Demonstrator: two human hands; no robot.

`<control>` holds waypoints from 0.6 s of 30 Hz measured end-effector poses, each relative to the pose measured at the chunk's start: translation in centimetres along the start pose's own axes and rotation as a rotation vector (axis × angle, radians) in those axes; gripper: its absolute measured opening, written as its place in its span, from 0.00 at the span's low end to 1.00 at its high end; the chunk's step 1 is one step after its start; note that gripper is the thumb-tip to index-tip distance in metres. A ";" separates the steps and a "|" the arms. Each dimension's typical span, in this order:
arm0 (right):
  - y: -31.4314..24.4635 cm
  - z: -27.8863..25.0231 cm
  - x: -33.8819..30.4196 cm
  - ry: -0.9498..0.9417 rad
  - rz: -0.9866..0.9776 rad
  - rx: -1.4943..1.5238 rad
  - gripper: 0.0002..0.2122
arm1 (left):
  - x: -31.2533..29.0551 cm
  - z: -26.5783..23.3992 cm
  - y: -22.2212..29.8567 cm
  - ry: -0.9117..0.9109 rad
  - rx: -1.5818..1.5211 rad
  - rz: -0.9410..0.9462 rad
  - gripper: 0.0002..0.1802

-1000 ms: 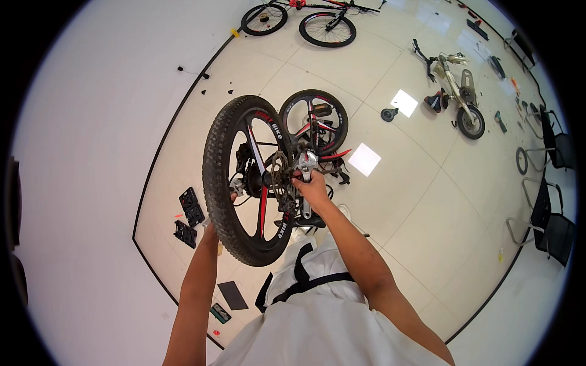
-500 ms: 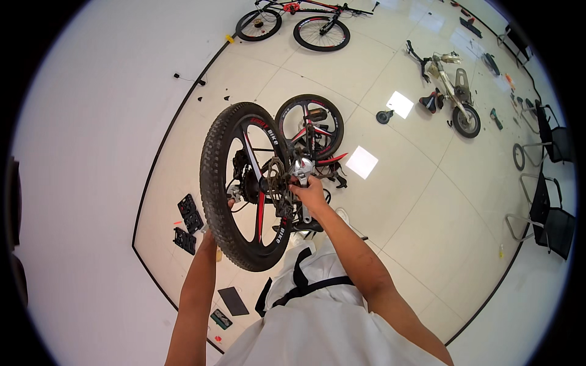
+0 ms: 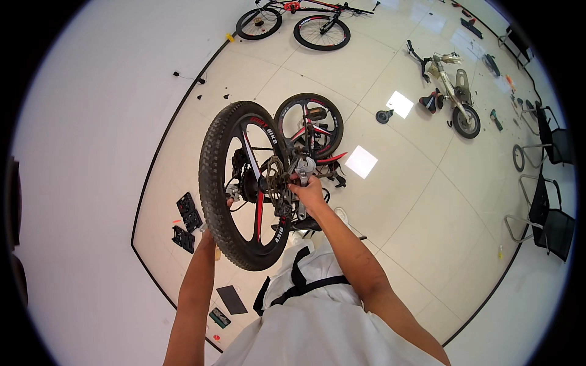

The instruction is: The person uses a wrench to tighten bolts on the rear wheel and derailleur of an inverted bicycle. They repeatedly rotate the wheel and adjust the chain tension while holding the bike frame with the other hand.

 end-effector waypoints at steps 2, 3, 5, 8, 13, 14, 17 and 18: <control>0.0 -0.1 0.0 -0.037 0.006 0.065 0.10 | -0.1 0.1 -0.1 0.002 -0.022 -0.012 0.10; -0.4 0.3 -0.3 0.066 0.018 0.042 0.11 | -0.1 0.0 -0.2 0.003 -0.033 -0.019 0.10; -1.5 1.5 -1.4 0.268 0.043 -0.005 0.12 | -0.4 -0.2 -0.3 0.008 -0.063 -0.040 0.10; -0.7 0.4 -0.2 0.218 -0.007 -0.327 0.15 | -0.1 -0.2 0.0 0.016 -0.066 -0.037 0.10; -0.6 -0.1 0.2 0.003 0.074 -0.031 0.11 | 0.6 -0.4 1.9 0.017 0.156 0.101 0.10; -0.5 -0.2 0.2 -0.045 0.078 -0.011 0.10 | 0.5 -0.5 1.6 0.013 0.172 0.108 0.10; -0.9 -0.2 0.1 -0.048 0.089 0.029 0.10 | 0.3 -0.5 1.1 0.012 0.174 0.116 0.10; -1.1 0.1 -0.3 -0.026 0.097 0.040 0.11 | 0.0 -0.5 1.0 0.005 0.162 0.106 0.10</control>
Point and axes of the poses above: each hand's wrist, its own x-axis towards the middle knuckle, its own z-axis out of the palm, y = z × x, the point moved 1 cm from there along x, towards the middle knuckle, and after that the axes turned 12 degrees about z, right-handed, at the moved point
